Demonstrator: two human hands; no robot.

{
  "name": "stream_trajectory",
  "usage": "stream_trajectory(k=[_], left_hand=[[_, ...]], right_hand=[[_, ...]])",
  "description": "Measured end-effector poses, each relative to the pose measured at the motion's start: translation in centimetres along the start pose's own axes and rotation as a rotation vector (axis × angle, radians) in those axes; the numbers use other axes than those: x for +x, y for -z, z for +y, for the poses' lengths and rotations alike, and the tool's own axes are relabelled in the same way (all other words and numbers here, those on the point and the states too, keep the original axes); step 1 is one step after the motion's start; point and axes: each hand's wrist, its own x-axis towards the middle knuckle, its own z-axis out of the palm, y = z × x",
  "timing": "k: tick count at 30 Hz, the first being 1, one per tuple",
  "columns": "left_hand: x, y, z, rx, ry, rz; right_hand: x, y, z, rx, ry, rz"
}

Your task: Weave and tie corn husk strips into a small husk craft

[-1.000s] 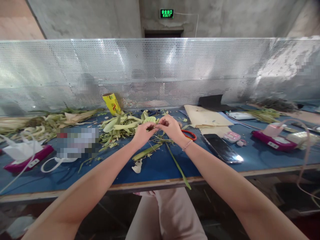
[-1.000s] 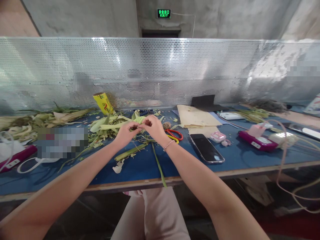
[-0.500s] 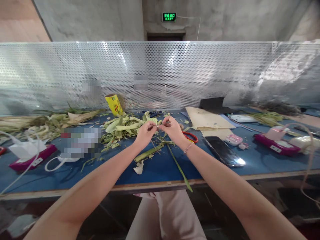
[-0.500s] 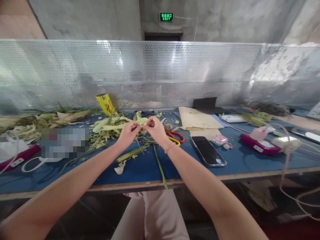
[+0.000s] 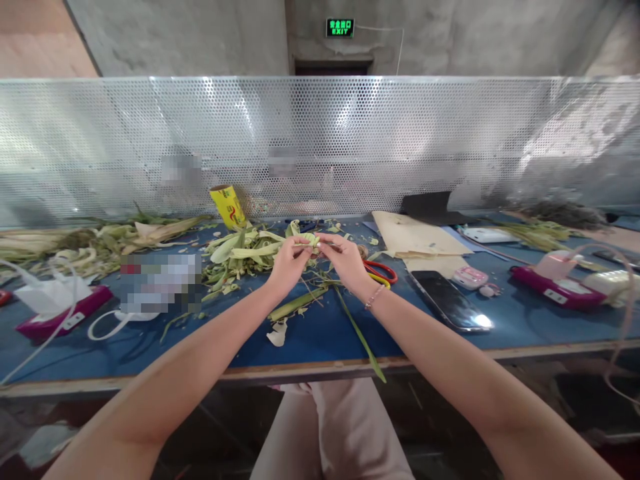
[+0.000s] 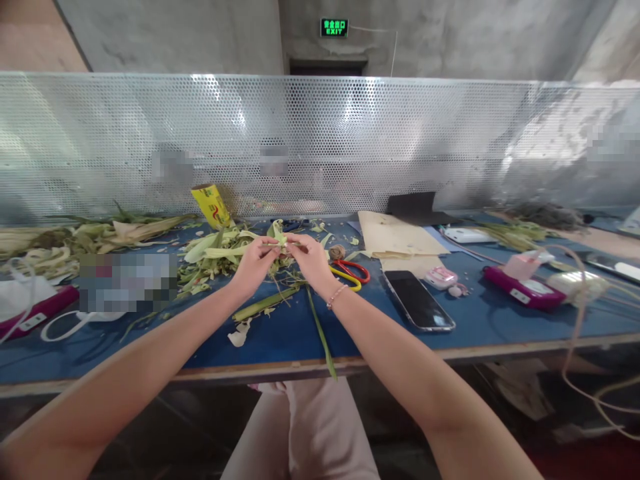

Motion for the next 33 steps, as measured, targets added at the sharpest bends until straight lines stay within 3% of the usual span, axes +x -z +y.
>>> stream_trajectory(k=[4, 8, 15, 20, 24, 30, 33], left_hand=[[0.1, 0.1, 0.2, -0.047, 0.036, -0.056], [0.1, 0.2, 0.4, -0.023, 0.035, -0.091], [0.0, 0.4, 0.6, 0.060, 0.005, -0.197], [-0.2, 0.4, 1.1, 0.044, 0.012, -0.204], [-0.3, 0.2, 1.4, 0.013, 0.015, -0.185], [-0.5, 0.0, 1.7, -0.052, 0.017, -0.141], [-0.5, -0.2, 1.5, -0.086, 0.021, -0.113]], right_hand=[[-0.1, 0.3, -0.4, -0.079, 0.052, -0.065], [0.0, 0.1, -0.3, -0.053, 0.005, -0.094], [0.2, 0.5, -0.5, 0.328, -0.321, -0.129], [0.3, 1.2, -1.0, 0.387, -0.401, -0.177], [0.4, 1.3, -0.9, 0.322, -0.343, -0.193], [0.6, 1.3, -0.9, -0.083, -0.042, -0.163], [0.6, 1.2, -1.0, -0.190, -0.004, -0.141]])
